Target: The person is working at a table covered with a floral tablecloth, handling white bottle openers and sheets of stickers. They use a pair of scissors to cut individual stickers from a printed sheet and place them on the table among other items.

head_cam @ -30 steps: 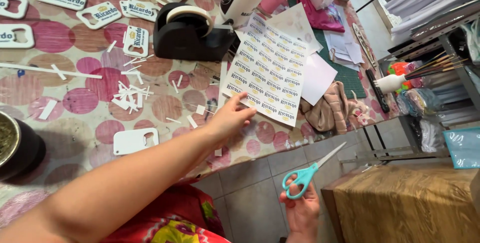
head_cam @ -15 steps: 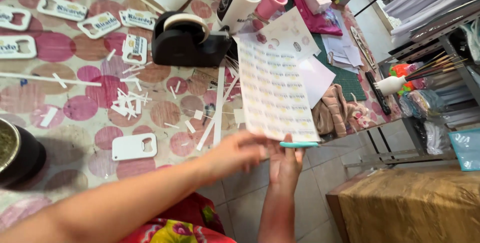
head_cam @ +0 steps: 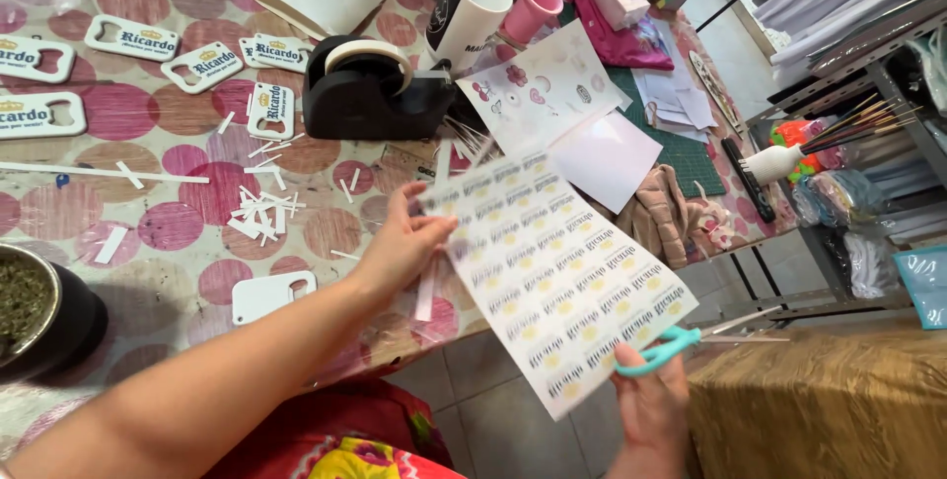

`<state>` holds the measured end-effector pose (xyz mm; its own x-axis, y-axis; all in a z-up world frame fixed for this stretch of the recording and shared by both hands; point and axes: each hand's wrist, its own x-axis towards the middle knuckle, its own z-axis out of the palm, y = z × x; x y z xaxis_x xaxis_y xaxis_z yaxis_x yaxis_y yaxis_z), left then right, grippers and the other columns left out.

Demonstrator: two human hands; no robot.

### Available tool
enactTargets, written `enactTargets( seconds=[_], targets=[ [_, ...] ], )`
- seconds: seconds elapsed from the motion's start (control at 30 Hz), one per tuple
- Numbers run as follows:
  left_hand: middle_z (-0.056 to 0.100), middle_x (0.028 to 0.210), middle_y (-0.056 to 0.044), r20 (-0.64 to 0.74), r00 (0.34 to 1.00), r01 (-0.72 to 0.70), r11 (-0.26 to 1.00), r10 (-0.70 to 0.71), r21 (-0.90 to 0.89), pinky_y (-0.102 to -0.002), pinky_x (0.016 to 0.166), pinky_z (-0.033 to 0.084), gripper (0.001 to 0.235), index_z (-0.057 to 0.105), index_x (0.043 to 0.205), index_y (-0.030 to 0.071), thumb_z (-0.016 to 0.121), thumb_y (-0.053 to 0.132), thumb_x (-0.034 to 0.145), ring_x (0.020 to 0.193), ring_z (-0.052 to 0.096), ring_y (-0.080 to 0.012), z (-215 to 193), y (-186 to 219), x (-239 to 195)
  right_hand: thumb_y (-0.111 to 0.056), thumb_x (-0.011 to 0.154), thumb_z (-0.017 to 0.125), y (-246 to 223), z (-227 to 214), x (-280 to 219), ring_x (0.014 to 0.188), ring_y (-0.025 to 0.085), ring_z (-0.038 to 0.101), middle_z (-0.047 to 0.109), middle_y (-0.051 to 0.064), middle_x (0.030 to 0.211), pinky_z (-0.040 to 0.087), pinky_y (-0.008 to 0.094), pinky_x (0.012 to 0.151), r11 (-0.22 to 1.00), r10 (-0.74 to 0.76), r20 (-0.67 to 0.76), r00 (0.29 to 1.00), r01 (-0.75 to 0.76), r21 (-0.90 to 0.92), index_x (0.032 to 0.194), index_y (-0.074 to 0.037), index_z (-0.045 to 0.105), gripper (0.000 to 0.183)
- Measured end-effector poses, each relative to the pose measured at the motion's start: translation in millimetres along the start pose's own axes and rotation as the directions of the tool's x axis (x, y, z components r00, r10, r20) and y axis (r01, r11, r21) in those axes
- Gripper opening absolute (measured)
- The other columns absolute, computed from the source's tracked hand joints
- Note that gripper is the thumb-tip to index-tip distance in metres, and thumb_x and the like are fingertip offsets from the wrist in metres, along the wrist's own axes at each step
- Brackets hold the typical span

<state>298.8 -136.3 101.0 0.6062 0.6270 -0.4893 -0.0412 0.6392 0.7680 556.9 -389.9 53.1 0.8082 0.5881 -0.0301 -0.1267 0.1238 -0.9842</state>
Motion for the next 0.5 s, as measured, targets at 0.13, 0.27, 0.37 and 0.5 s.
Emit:
enactTargets(
  seconds=[0.13, 0.27, 0.37, 0.5],
  targets=[
    [0.063, 0.129, -0.013, 0.014, 0.979, -0.195, 0.911, 0.204, 0.364, -0.033, 0.091, 0.065, 0.052, 0.041, 0.144, 0.011, 0.061, 0.013, 0.096, 0.11, 0.068, -0.0228, -7.6, 3.1, 6.7, 0.003, 0.079, 0.064, -5.6, -17.3, -7.1, 0.119, 0.039, 0.062, 0.062, 0.019, 0.139, 0.054, 0.05, 0.078, 0.982, 0.133, -0.114, 0.985, -0.147, -0.121, 0.137, -0.014, 0.043, 0.064],
    [0.046, 0.156, -0.011, 0.137, 0.944, -0.295, 0.587, 0.299, 0.754, -0.043, 0.121, 0.036, 0.062, 0.045, 0.15, 0.013, 0.067, 0.017, 0.092, 0.141, 0.046, -0.024, -5.4, 1.4, 10.8, 0.004, 0.079, 0.069, 4.0, -11.2, -7.5, 0.111, 0.035, 0.062, 0.06, 0.02, 0.134, 0.054, 0.052, 0.08, 0.954, 0.129, -0.219, 0.967, -0.181, -0.241, 0.136, -0.002, 0.045, 0.062],
    [0.063, 0.106, -0.023, 0.33, 0.728, -0.457, 0.067, 0.6, 0.887, -0.054, 0.083, 0.05, 0.063, 0.054, 0.135, 0.012, 0.078, 0.031, 0.08, 0.095, 0.06, -0.0484, -18.0, -58.3, 107.2, 0.005, 0.084, 0.066, 6.3, 4.6, -6.5, 0.127, 0.031, 0.057, 0.055, 0.012, 0.151, 0.053, 0.05, 0.087, 0.911, 0.162, -0.287, 0.944, -0.255, -0.325, 0.154, -0.006, 0.041, 0.075],
    [0.058, 0.124, -0.02, 0.235, 0.883, -0.312, 0.135, 0.407, 0.94, -0.051, 0.091, 0.049, 0.068, 0.046, 0.146, 0.016, 0.078, 0.027, 0.087, 0.117, 0.052, -0.0409, 2.2, -18.8, 73.7, 0.005, 0.08, 0.069, 46.7, -34.1, 7.0, 0.121, 0.028, 0.059, 0.059, 0.009, 0.143, 0.056, 0.048, 0.08, 0.959, 0.067, -0.184, 0.981, -0.114, -0.261, 0.149, -0.005, 0.046, 0.073]
  ],
)
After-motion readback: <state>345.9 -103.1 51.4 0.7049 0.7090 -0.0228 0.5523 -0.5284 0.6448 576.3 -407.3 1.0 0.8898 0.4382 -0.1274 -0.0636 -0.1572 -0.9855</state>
